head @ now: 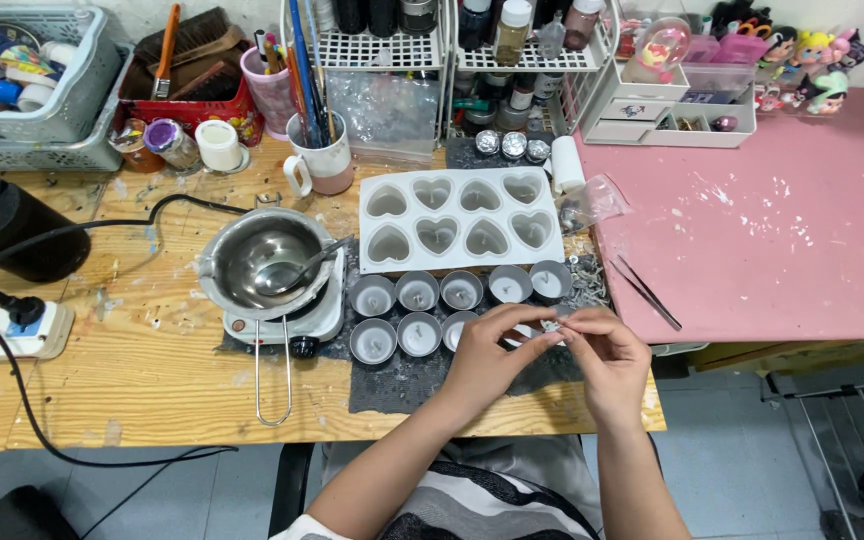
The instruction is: Preparing and inserting wicks into small tea light candle tins.
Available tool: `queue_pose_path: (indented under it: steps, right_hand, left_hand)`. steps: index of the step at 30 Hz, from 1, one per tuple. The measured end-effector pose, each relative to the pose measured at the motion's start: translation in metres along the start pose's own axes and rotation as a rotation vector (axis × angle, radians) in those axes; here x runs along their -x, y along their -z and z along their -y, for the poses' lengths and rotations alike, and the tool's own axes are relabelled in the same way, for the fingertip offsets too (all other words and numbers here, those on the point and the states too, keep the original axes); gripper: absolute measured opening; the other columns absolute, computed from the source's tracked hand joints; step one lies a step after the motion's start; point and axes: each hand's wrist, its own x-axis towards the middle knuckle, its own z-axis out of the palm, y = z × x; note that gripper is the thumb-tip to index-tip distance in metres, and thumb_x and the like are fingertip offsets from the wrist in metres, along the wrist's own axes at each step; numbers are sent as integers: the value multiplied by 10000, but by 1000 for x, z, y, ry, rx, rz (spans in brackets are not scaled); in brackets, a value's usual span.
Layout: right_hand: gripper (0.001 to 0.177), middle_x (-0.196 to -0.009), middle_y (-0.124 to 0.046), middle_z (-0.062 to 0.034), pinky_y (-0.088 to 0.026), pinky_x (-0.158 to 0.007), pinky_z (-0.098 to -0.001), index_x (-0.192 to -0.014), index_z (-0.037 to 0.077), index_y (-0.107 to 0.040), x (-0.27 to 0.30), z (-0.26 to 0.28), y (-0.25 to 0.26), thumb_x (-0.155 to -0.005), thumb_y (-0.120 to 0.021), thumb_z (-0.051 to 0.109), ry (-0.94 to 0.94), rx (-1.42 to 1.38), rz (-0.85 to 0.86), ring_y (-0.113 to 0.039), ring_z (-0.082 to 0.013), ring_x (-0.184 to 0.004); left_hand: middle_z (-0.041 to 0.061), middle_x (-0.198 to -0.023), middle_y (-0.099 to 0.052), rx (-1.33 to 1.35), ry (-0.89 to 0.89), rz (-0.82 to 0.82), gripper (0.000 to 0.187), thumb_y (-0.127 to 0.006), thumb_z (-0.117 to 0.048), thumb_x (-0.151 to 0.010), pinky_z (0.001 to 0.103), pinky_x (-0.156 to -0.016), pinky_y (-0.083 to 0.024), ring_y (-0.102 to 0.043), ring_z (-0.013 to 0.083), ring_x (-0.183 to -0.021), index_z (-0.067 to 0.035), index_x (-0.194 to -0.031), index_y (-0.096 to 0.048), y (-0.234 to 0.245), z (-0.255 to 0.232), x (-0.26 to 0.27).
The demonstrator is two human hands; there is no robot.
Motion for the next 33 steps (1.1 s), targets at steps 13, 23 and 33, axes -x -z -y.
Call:
queue_pose_path:
  steps: [13, 23, 33]
  right_hand:
    - [166, -1029, -725, -129, -555, -898, -313, -1006, -24, -712, -11, 12, -24, -882, -730, -133, 58, 51, 118, -676, -205, -1008]
    - [193, -1025, -723, -129, -560, -903, -304, -997, -19, -714, -14, 18, -23, -854, -734, -146, 51, 86, 142, -683, -192, -1011]
    - [177, -1075, -736, -125, -556, -895, -272, -1041, -21, -718, -4, 1, 48, -912, -721, -141, -100, 103, -242, -693, -152, -979]
  left_hand:
    - [83, -1105, -786, -246, -283, -64, 237, -768, -127, -935, 329, -878, -604, -770, 213, -994, -103, -1171, -778, 36, 1, 12]
    - [76, -1124, -780, -262, -225, -53, 303, -812, -189, -888, 347, -894, -597, -760, 230, -1013, -98, -1171, -757, 48, -1, 11]
    - [50, -1129, -766, -392, -117, -56, 248, -764, -234, -921, 359, -885, -571, -724, 244, -1062, -142, -1152, -761, 36, 13, 7]
